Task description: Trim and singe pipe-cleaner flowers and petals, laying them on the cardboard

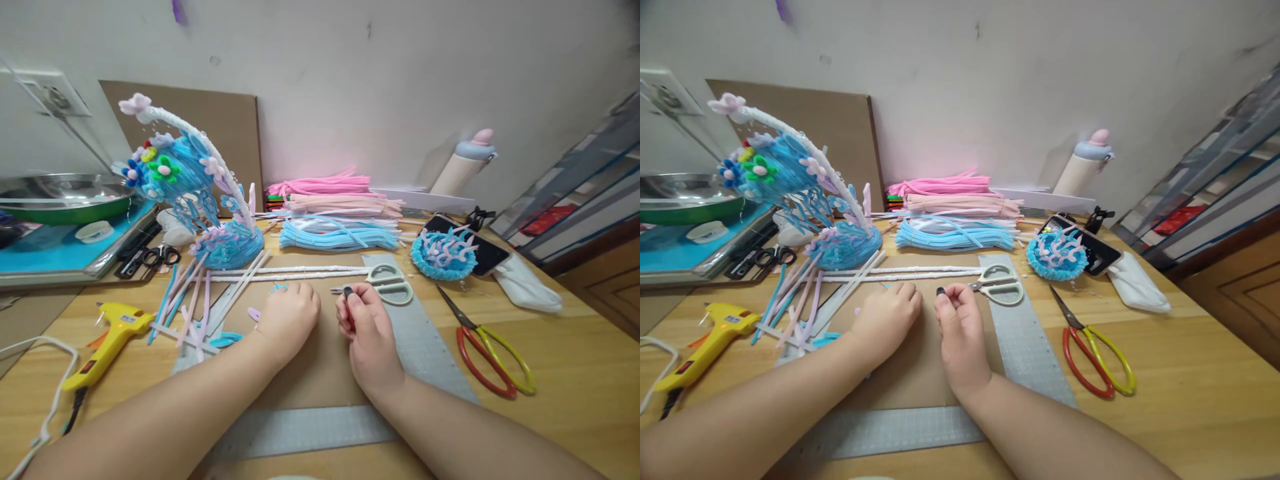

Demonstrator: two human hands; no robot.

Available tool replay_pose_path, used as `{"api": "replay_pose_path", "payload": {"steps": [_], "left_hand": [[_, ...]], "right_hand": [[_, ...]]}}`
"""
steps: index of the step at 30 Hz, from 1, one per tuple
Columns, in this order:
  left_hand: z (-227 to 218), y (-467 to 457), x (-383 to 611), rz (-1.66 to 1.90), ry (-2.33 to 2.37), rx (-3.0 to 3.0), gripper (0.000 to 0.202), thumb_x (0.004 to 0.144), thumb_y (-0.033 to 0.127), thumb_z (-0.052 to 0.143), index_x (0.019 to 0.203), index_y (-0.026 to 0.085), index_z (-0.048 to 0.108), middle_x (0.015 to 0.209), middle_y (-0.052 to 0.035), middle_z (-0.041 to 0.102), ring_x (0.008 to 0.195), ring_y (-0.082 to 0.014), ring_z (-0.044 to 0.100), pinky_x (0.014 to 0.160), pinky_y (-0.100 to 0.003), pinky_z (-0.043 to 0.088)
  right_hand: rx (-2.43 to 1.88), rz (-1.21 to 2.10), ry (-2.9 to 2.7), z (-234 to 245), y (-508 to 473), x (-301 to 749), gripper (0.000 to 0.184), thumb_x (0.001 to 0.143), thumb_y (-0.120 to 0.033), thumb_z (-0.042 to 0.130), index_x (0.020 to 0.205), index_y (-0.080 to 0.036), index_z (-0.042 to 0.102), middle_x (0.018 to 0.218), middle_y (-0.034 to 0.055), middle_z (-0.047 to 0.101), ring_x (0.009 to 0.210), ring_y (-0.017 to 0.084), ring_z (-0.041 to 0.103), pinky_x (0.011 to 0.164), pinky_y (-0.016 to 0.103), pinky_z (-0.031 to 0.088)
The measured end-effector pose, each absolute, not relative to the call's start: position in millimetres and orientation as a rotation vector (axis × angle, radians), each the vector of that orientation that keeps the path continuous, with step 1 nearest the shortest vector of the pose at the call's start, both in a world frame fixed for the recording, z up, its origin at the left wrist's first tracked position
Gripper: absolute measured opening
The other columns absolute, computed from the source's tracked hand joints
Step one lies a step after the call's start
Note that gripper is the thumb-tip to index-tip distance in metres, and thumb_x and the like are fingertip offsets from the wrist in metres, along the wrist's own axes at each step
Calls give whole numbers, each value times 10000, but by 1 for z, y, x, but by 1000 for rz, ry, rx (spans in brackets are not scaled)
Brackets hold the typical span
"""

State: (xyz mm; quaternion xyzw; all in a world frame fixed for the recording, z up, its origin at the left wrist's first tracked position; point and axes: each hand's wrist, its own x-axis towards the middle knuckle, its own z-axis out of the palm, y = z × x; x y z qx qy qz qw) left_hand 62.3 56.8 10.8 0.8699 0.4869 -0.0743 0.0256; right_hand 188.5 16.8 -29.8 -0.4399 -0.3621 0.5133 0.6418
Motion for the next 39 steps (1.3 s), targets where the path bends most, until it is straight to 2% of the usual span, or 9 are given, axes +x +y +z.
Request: {"api": "replay_pose_path", "payload": {"steps": [10, 13, 14, 15, 17, 19, 25, 29, 39], "left_hand": [[8, 46, 64, -233, 1522, 2732, 367, 936, 342, 632, 1257, 167, 592, 1269, -107, 629, 1061, -248, 652, 882, -469, 565], [18, 38, 48, -156, 1569, 2647, 226, 939, 293, 625, 1112, 152, 662, 1124, -83, 698, 992, -230, 680, 856, -445, 569], [23, 37, 38, -115, 1604, 2605, 137, 938, 213, 589, 977, 158, 708, 994, -84, 738, 949, -257, 700, 829, -436, 569], [27, 37, 25, -64, 1663, 2551, 189, 935, 166, 537, 925, 171, 725, 921, -89, 756, 910, -281, 717, 799, -436, 569], [33, 42, -3, 97, 1820, 2429, 310, 951, 173, 430, 1040, 193, 726, 1023, -121, 774, 965, -314, 722, 822, -450, 555], [35, 50, -29, 217, 1920, 2320, 340, 944, 253, 422, 1101, 181, 715, 1092, -142, 769, 999, -342, 712, 825, -457, 546], [13, 60, -53, 294, 1695, 2250, 229, 849, 312, 531, 887, 245, 746, 927, -44, 788, 862, -248, 716, 746, -323, 541], [-1, 60, -52, 391, 1653, 2268, 250, 866, 269, 503, 969, 218, 724, 1003, -83, 747, 925, -262, 682, 824, -372, 516], [-15, 62, -52, 449, 1533, 2301, 207, 883, 215, 520, 944, 210, 718, 978, -87, 704, 969, -275, 628, 872, -398, 474]], "right_hand": [[-1016, 1171, -845, -29, 18, 188, 260, 874, -478, 611, 872, -248, 489, 703, -60, 470, 586, 118, 355, 512, 264, 265], [-1030, 1183, -845, -29, 18, 188, 264, 872, -488, 605, 878, -251, 489, 691, -62, 472, 588, 122, 362, 518, 264, 272], [-1037, 1188, -845, -29, 18, 188, 265, 870, -491, 604, 881, -252, 490, 691, -61, 475, 589, 124, 364, 517, 264, 272], [-1044, 1194, -845, -29, 18, 188, 266, 869, -493, 603, 883, -252, 492, 694, -60, 479, 592, 124, 367, 516, 264, 270], [-1061, 1212, -852, -29, 17, 187, 266, 862, -492, 607, 877, -249, 500, 701, -55, 490, 596, 125, 371, 510, 265, 261], [-1075, 1236, -867, -29, 16, 186, 268, 851, -489, 617, 858, -246, 505, 697, -54, 491, 582, 122, 357, 500, 267, 246], [-1090, 1313, -906, -30, 17, 182, 295, 811, -495, 641, 823, -248, 480, 643, -67, 459, 517, 106, 301, 464, 271, 175], [-1105, 1345, -923, -31, 18, 181, 313, 795, -510, 651, 812, -248, 480, 631, -67, 466, 504, 103, 298, 457, 272, 170], [-1148, 1400, -948, -32, 16, 178, 319, 791, -513, 661, 810, -245, 489, 636, -63, 471, 521, 106, 306, 458, 266, 177]]}}
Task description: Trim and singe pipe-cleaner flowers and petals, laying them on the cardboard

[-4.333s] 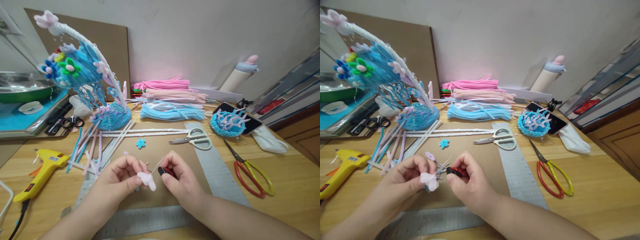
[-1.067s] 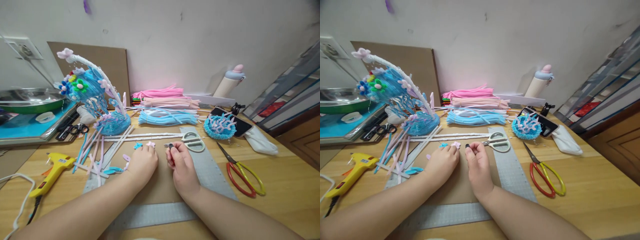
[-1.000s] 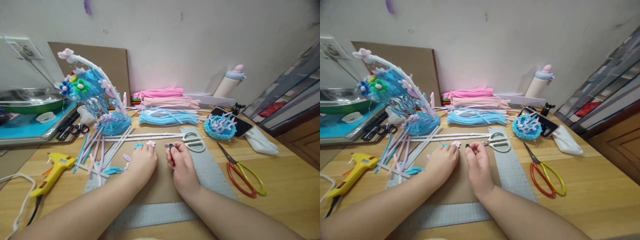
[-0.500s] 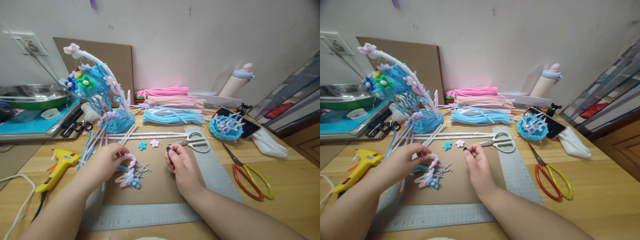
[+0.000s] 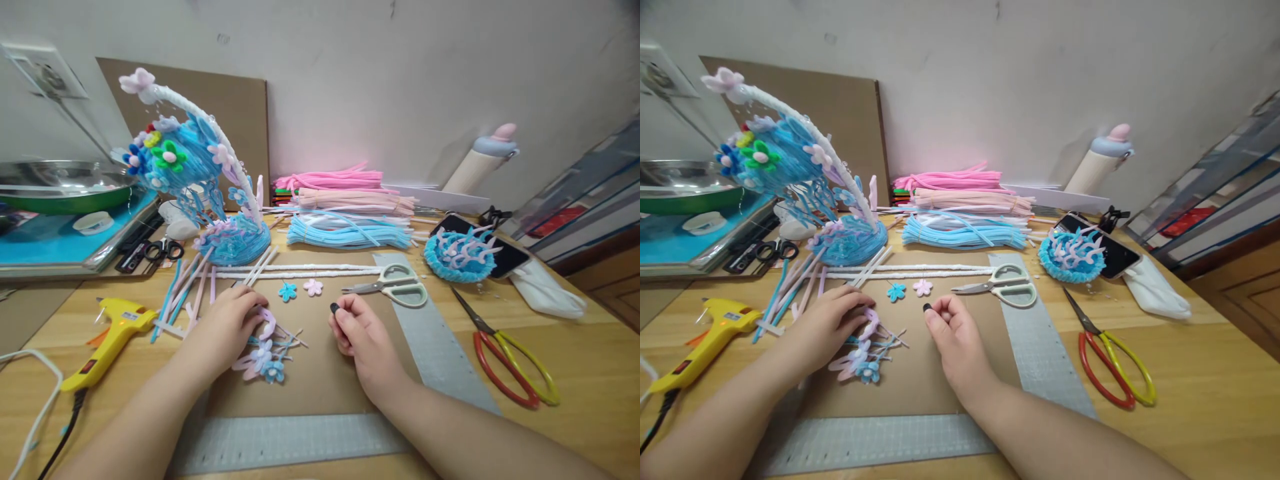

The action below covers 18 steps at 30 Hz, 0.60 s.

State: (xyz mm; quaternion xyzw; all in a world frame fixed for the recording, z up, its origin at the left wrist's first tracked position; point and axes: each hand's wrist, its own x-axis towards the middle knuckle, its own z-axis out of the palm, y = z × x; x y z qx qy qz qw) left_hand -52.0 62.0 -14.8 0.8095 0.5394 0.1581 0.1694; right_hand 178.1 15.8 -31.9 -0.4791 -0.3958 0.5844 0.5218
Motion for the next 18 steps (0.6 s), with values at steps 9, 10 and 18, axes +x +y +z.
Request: {"api": "replay_pose_path", "payload": {"steps": [9, 10, 18], "left_hand": [[-4, 59, -52, 530, 1558, 2169, 161, 841, 282, 572, 736, 233, 683, 795, -43, 702, 815, -244, 630, 728, -342, 469], [0, 58, -53, 547, 1569, 2140, 170, 841, 307, 574, 736, 235, 687, 790, -42, 706, 799, -243, 632, 715, -339, 469], [14, 48, -43, 733, 1577, 1830, 240, 817, 432, 622, 799, 210, 713, 713, -30, 730, 663, -214, 659, 606, -301, 505]], "right_hand": [[-1159, 1415, -967, -32, 15, 179, 326, 790, -527, 658, 806, -247, 491, 625, -64, 468, 525, 110, 304, 463, 263, 184], [-1159, 1419, -969, -32, 15, 179, 326, 791, -526, 658, 805, -247, 491, 622, -64, 466, 526, 110, 304, 462, 263, 184], [-1115, 1454, -989, -31, 13, 179, 349, 776, -539, 671, 826, -242, 495, 625, -67, 466, 514, 96, 283, 447, 252, 161]]}}
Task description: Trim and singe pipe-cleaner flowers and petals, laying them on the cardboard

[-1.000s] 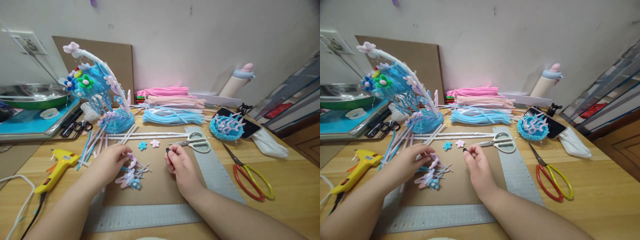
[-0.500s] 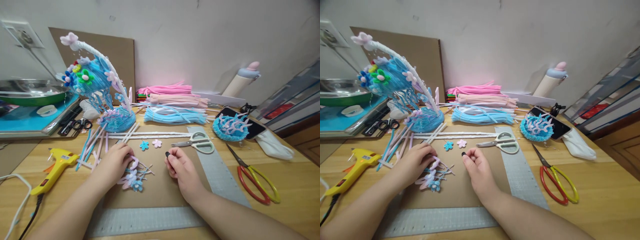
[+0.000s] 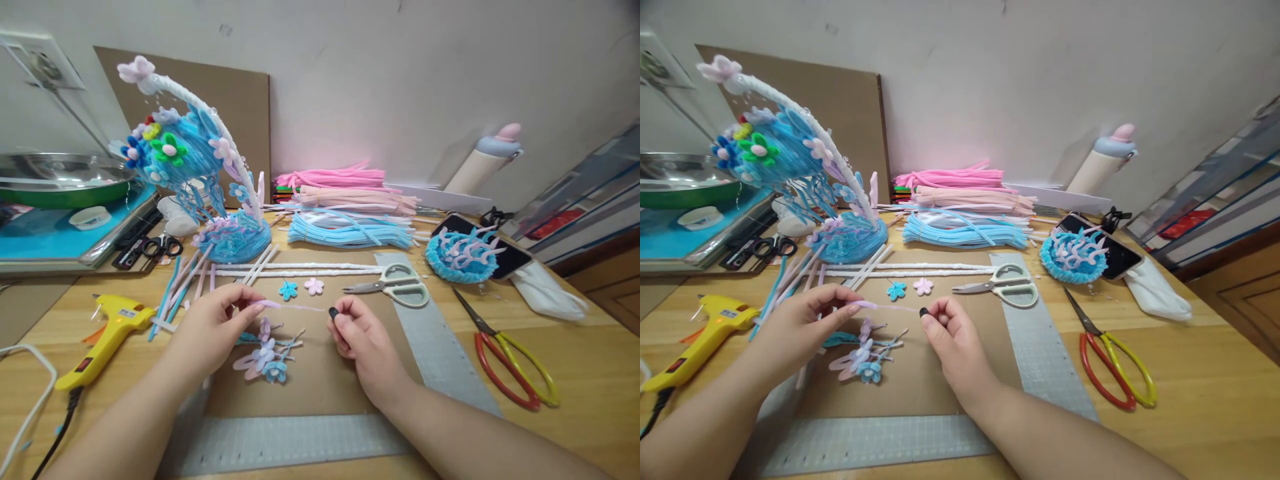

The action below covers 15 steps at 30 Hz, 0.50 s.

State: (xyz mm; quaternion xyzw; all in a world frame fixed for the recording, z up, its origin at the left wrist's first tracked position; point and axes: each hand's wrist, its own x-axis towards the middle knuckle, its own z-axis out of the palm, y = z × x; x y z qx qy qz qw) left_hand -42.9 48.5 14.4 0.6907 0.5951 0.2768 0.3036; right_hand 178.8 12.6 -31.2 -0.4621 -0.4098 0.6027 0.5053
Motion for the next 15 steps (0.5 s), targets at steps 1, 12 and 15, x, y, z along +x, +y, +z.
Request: {"api": "replay_pose_path", "payload": {"steps": [1, 12, 15], "left_hand": [[14, 47, -41, 747, 1560, 1790, 262, 826, 447, 611, 815, 205, 710, 713, -31, 736, 647, -209, 670, 594, -298, 515], [4, 49, -44, 664, 1692, 1823, 277, 834, 450, 594, 825, 217, 743, 729, -42, 734, 695, -245, 658, 637, -342, 479], [1, 52, -47, 629, 1676, 1934, 293, 828, 407, 572, 921, 199, 756, 941, -94, 738, 903, -300, 661, 801, -410, 483]], "right_hand": [[-1107, 1461, -994, -31, 12, 179, 355, 773, -544, 674, 831, -240, 499, 625, -68, 462, 513, 94, 279, 447, 250, 160], [-1110, 1440, -983, -31, 11, 180, 369, 790, -565, 667, 842, -239, 502, 675, -53, 478, 535, 96, 305, 448, 244, 194], [-1113, 1448, -987, -31, 11, 180, 370, 784, -563, 671, 842, -239, 501, 684, -50, 480, 536, 95, 305, 449, 246, 195]]}}
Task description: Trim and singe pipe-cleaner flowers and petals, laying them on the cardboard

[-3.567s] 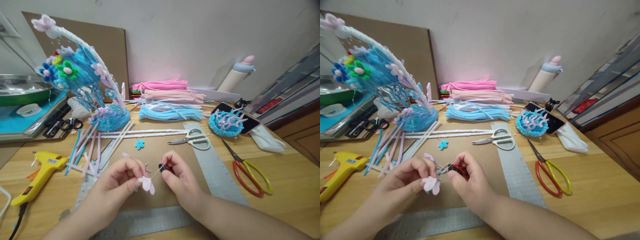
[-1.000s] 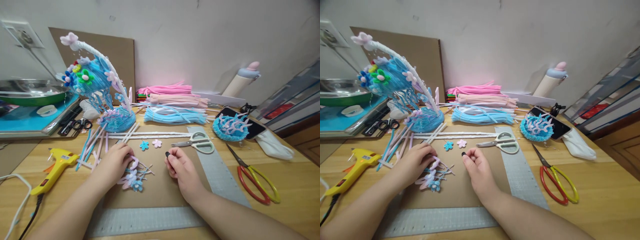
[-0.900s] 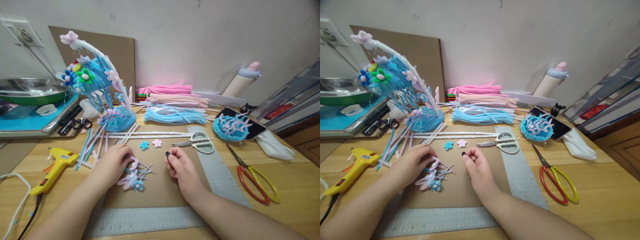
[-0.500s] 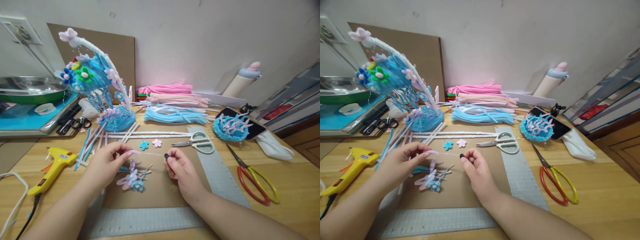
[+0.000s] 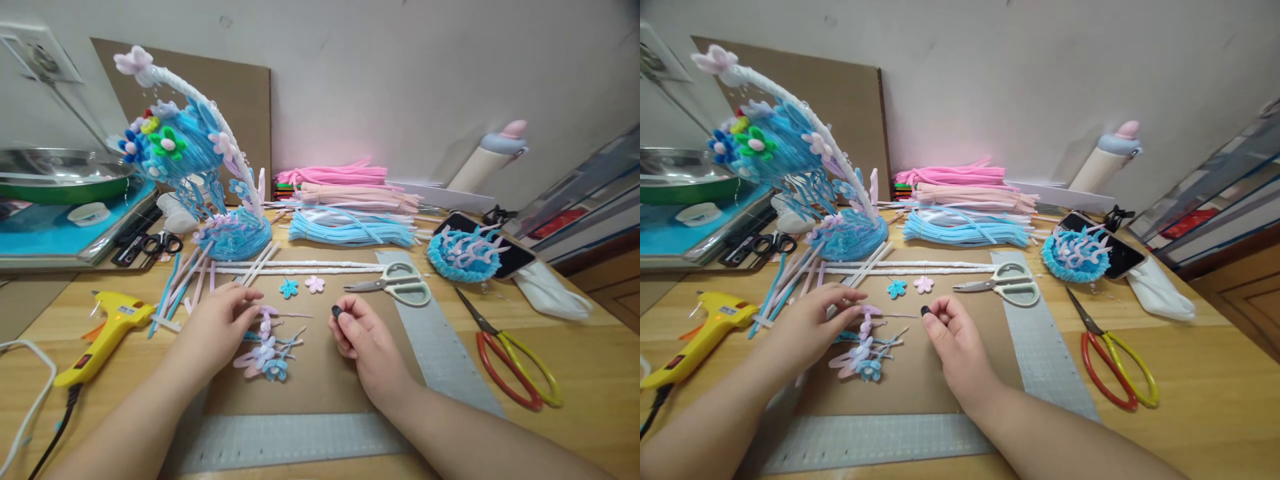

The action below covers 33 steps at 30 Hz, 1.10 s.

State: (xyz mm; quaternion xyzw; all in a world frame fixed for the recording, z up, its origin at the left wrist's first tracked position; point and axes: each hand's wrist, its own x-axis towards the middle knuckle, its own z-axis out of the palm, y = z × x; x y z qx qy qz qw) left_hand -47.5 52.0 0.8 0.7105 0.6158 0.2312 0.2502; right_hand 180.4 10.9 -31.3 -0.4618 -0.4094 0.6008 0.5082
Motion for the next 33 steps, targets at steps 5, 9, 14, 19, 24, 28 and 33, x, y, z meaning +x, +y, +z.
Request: {"api": "replay_pose_path", "payload": {"steps": [5, 9, 14, 19, 24, 28, 33], "left_hand": [[4, 50, -47, 532, 1478, 2092, 226, 829, 306, 547, 883, 222, 750, 960, -74, 721, 978, -281, 637, 875, -390, 462], [0, 49, -47, 481, 1431, 2096, 222, 867, 255, 504, 895, 208, 720, 908, -68, 725, 877, -260, 647, 780, -364, 475], [0, 49, -49, 525, 1398, 2075, 178, 857, 204, 528, 757, 217, 676, 788, -32, 707, 778, -227, 641, 710, -322, 462], [16, 37, -40, 704, 1238, 2057, 159, 910, 247, 543, 800, 221, 655, 803, -4, 692, 777, -172, 640, 728, -274, 482], [16, 20, -27, 893, 1069, 2028, 127, 925, 187, 556, 868, 227, 662, 825, 8, 691, 801, -139, 651, 738, -235, 498], [9, 13, -19, 1024, 1001, 2039, 197, 888, 72, 593, 924, 249, 670, 853, 28, 694, 820, -113, 648, 758, -213, 485], [5, 10, -11, 1086, 1082, 1706, 127, 818, 128, 691, 830, 251, 724, 833, 13, 671, 845, -136, 627, 771, -233, 471]], "right_hand": [[-1109, 1462, -999, -32, 11, 180, 378, 782, -571, 665, 847, -241, 492, 680, -51, 475, 535, 95, 297, 447, 247, 175], [-1105, 1480, -1013, -32, 11, 180, 382, 792, -578, 656, 854, -243, 483, 672, -56, 465, 536, 96, 291, 447, 247, 165], [-1087, 1515, -1046, -33, 12, 180, 412, 797, -610, 648, 866, -246, 468, 668, -63, 447, 533, 95, 273, 445, 247, 156], [-1036, 1547, -1128, -28, 8, 176, 461, 734, -603, 727, 882, -238, 489, 713, -62, 438, 563, 86, 315, 489, 230, 256], [-957, 1596, -1253, -21, -1, 171, 408, 695, -476, 789, 918, -213, 571, 636, -78, 422, 550, 86, 342, 524, 236, 314], [-978, 1509, -1291, -21, -4, 170, 284, 714, -368, 759, 863, -220, 568, 679, -53, 489, 582, 93, 401, 561, 239, 359], [-1081, 1371, -1316, -21, -3, 171, 157, 745, -297, 704, 752, -217, 570, 646, -35, 524, 583, 110, 443, 540, 239, 368]]}}
